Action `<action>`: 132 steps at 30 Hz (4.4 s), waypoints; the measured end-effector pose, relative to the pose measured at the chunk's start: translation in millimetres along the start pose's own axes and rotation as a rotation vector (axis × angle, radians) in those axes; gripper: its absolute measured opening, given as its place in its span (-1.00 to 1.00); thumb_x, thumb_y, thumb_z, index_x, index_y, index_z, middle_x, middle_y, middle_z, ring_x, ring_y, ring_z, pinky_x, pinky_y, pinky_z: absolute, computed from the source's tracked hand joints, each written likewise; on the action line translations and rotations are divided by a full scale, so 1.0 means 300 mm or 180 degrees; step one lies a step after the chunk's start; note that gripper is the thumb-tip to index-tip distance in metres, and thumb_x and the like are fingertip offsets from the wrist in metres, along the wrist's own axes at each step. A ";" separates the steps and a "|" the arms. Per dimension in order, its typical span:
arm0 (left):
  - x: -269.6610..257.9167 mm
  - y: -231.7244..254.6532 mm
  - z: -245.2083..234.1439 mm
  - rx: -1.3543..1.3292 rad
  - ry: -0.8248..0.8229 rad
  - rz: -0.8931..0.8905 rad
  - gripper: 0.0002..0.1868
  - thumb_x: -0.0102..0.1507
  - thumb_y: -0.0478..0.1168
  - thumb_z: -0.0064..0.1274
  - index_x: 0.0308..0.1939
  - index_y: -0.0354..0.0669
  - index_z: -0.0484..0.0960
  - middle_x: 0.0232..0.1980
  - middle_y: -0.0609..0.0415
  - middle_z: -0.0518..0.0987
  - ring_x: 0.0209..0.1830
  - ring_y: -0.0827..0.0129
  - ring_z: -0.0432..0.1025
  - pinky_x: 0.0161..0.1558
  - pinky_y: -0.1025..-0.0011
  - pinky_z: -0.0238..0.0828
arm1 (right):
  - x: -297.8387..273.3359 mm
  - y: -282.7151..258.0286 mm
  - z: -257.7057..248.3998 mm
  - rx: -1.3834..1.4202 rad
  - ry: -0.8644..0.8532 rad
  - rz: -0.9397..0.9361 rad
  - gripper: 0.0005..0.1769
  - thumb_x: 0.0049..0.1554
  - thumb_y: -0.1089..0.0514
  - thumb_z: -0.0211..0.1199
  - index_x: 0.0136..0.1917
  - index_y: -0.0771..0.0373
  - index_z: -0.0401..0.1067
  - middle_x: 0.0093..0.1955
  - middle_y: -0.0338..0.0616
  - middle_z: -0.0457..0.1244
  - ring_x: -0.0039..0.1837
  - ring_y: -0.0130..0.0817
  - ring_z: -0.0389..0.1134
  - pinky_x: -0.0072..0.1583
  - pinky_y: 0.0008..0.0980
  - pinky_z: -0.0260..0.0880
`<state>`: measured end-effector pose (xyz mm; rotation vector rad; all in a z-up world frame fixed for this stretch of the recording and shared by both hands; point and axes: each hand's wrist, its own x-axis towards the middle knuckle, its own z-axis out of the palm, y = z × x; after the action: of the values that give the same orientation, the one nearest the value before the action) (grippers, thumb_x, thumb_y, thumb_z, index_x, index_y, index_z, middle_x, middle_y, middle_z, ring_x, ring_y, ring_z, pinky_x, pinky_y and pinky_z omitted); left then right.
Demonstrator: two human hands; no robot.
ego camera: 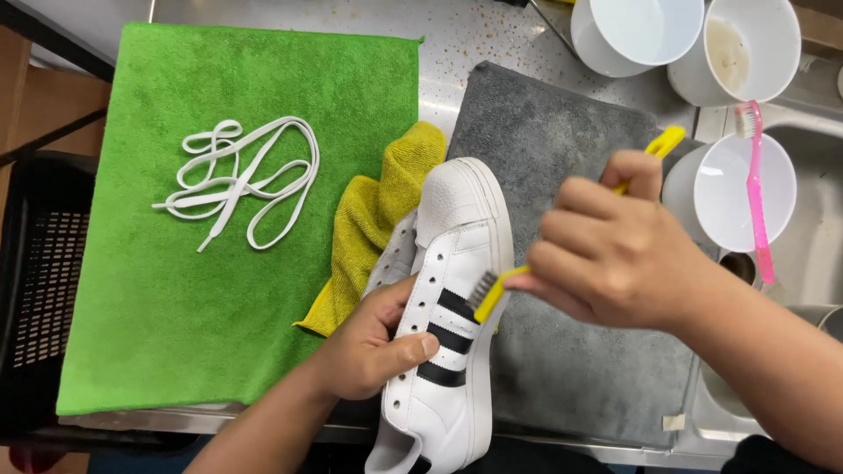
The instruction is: The person scrubs a white sneaker with a yellow brush, repeatedly dipping the brush into a small white bowl of liquid and wiping the shoe with a yellow cloth. The person rotates the shoe to clean different areas including the toe box, side stripes, and upper panels.
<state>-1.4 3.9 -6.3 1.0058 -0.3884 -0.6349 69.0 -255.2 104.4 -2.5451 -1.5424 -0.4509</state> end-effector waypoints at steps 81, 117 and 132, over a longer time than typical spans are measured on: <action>-0.098 0.073 0.146 0.0465 0.0921 -0.0547 -0.51 0.20 -0.13 0.22 0.14 -0.28 0.54 0.00 0.07 0.64 -0.03 0.45 0.52 -0.01 0.45 0.53 | -0.503 -0.155 0.341 0.0609 0.0797 0.2676 -0.84 0.38 0.42 -0.07 0.15 0.44 0.33 -0.01 0.13 0.22 0.02 0.08 0.18 0.15 -0.07 0.17; -0.136 0.099 0.176 0.1963 0.0416 -0.0039 -0.49 0.17 -0.08 0.16 0.11 -0.28 0.50 0.09 -0.04 0.55 0.11 0.19 0.51 0.18 0.32 0.43 | -0.317 -0.439 0.205 0.2120 0.1490 0.2518 -0.64 0.29 0.13 -0.09 -0.08 0.48 0.38 -0.18 0.09 0.30 -0.20 -0.17 0.27 -0.06 -0.27 0.26; -0.148 0.065 0.270 0.2584 0.0444 0.0062 -0.24 0.25 -0.21 -0.05 0.43 -0.54 0.04 0.44 -0.47 0.25 0.53 -0.20 0.16 0.55 0.13 -0.01 | -0.150 -0.352 0.097 0.0801 0.1370 0.1249 -0.57 0.22 -0.04 -0.02 -0.40 0.17 0.33 -0.42 -0.26 0.19 -0.31 -0.23 0.15 0.05 -0.13 -0.17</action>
<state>-75.5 -12.8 49.7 1.8048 -0.5472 -0.3774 -38.2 -236.2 58.1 -2.2796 -0.8678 -0.6480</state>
